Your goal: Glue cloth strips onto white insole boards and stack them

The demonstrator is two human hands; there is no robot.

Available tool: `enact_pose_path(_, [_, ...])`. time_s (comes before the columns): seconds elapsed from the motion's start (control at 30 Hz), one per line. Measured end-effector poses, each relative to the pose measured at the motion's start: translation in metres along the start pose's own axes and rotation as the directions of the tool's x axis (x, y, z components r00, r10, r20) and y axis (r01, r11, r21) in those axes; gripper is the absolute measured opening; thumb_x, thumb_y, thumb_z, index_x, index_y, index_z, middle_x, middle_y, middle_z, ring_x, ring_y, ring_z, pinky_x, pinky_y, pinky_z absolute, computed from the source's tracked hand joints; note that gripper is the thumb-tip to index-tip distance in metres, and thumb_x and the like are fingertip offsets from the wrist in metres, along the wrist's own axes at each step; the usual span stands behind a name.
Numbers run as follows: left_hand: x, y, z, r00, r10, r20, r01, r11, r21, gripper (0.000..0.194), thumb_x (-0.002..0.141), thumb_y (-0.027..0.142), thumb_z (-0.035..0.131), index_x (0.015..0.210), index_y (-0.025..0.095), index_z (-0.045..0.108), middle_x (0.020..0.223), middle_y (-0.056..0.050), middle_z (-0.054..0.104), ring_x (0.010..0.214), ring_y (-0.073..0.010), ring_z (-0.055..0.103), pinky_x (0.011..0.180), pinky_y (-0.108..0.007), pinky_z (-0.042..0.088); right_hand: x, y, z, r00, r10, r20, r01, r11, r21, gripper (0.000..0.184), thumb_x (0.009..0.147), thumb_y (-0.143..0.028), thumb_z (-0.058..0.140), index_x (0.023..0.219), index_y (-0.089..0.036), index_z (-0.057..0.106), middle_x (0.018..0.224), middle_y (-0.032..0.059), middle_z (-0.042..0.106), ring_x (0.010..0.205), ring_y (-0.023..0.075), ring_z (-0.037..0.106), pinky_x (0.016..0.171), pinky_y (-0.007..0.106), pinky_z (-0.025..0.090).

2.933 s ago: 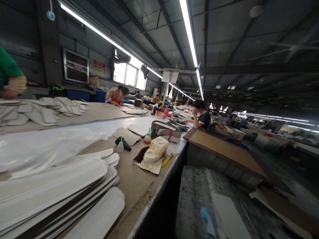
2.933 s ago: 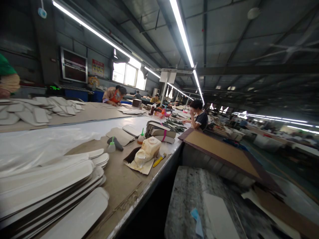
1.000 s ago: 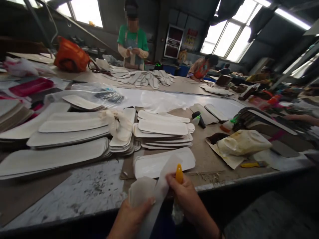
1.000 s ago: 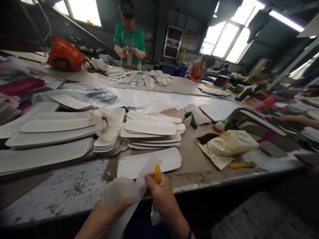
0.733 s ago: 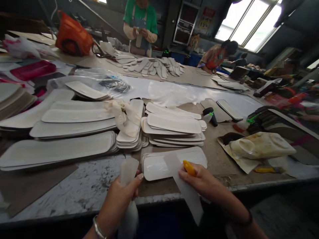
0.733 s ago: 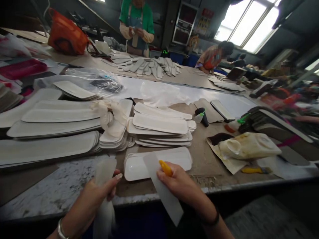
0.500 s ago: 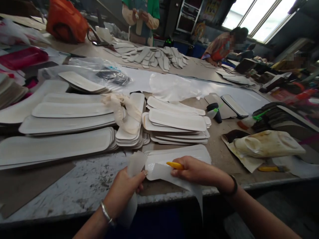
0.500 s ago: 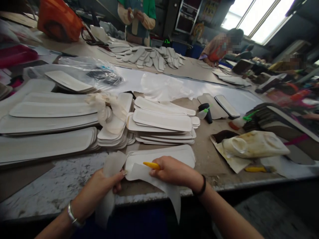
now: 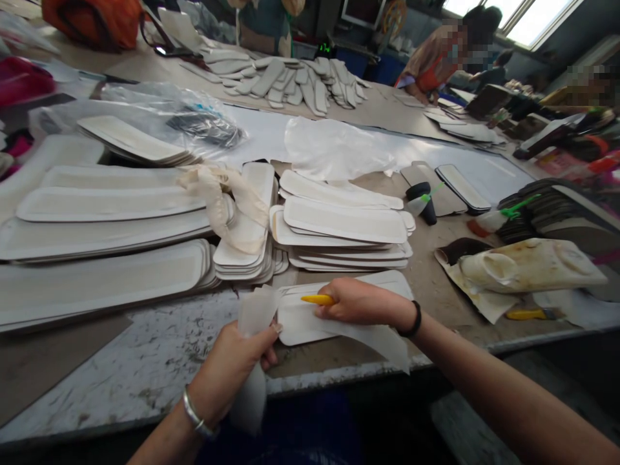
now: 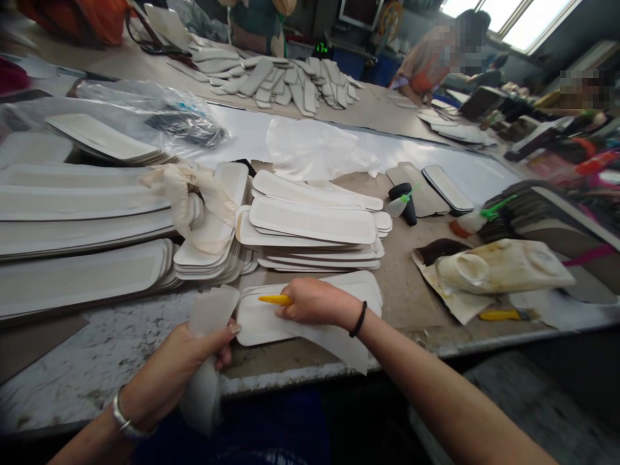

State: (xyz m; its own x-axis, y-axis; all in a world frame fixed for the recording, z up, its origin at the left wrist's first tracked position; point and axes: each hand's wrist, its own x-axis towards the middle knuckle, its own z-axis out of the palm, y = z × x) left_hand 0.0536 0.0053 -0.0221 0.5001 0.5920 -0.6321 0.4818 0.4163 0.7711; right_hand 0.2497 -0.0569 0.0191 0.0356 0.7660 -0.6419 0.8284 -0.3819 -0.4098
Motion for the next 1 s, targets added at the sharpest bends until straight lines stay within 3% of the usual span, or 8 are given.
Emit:
enact_pose_path(0.23, [0.001,0.000,0.000,1.000,0.002,0.003,-0.002,0.999,0.032,0.038,0.057,0.052,0.066,0.045,0.018,0.056,0.043,-0.002,0.057,0.044,-0.0128,0.047,0.051,-0.027,0.038,0.000,-0.006,0.000,1.000,0.006,-0.024,-0.009,0.989,-0.150,0.023,0.086,-0.031,0.055,0.089,-0.014,0.071,0.078,0.0072,0.068,0.064,0.0159,0.055,0.052,0.024,0.029])
enact_pose_path(0.5, [0.010,0.010,0.008,0.995,0.047,-0.088,-0.030,0.981,0.193,0.039,0.047,0.057,0.064,0.037,0.022,0.050,0.032,-0.002,0.051,0.036,-0.0153,0.044,0.045,-0.029,0.034,-0.001,-0.009,0.005,0.996,-0.018,-0.085,-0.002,0.973,-0.230,0.026,0.086,-0.033,0.054,0.096,-0.017,0.072,0.089,0.0111,0.072,0.079,0.0221,0.064,0.052,0.026,0.029])
enact_pose_path(0.6, [0.011,0.010,0.009,0.992,0.075,-0.099,-0.049,0.970,0.238,0.040,0.045,0.058,0.063,0.032,0.023,0.047,0.031,-0.002,0.049,0.036,-0.0148,0.043,0.046,-0.030,0.033,-0.011,-0.008,0.005,0.995,-0.003,-0.095,-0.018,0.974,-0.225,0.025,0.084,-0.035,0.058,0.096,-0.018,0.072,0.089,0.0106,0.072,0.080,0.0226,0.064,0.052,0.025,0.029])
enact_pose_path(0.7, [0.009,0.008,0.008,0.992,0.087,-0.096,-0.061,0.966,0.252,0.045,0.045,0.061,0.062,0.029,0.023,0.046,0.031,-0.002,0.048,0.038,-0.0144,0.043,0.049,-0.030,0.034,-0.036,0.009,0.004,0.990,0.049,-0.133,-0.075,0.978,-0.196,0.022,0.083,-0.036,0.060,0.090,-0.018,0.071,0.087,0.0086,0.072,0.079,0.0217,0.063,0.054,0.025,0.030])
enact_pose_path(0.87, [0.010,0.002,0.006,0.994,0.057,-0.097,-0.033,0.971,0.236,0.047,0.044,0.065,0.062,0.028,0.022,0.050,0.033,-0.004,0.050,0.040,-0.0157,0.044,0.050,-0.030,0.036,-0.087,0.062,0.013,0.914,0.237,-0.329,-0.258,0.966,-0.022,0.020,0.089,-0.031,0.052,0.084,-0.018,0.066,0.085,0.0052,0.069,0.076,0.0173,0.061,0.061,0.023,0.035])
enact_pose_path(1.0, [0.014,-0.006,0.003,0.992,0.068,-0.102,-0.037,0.959,0.280,0.050,0.046,0.068,0.062,0.029,0.021,0.052,0.037,-0.006,0.053,0.043,-0.0173,0.047,0.051,-0.030,0.037,-0.096,0.081,0.027,0.830,0.334,-0.447,-0.374,0.927,0.000,0.019,0.093,-0.029,0.047,0.091,-0.017,0.062,0.092,0.0071,0.069,0.083,0.0190,0.063,0.068,0.025,0.037])
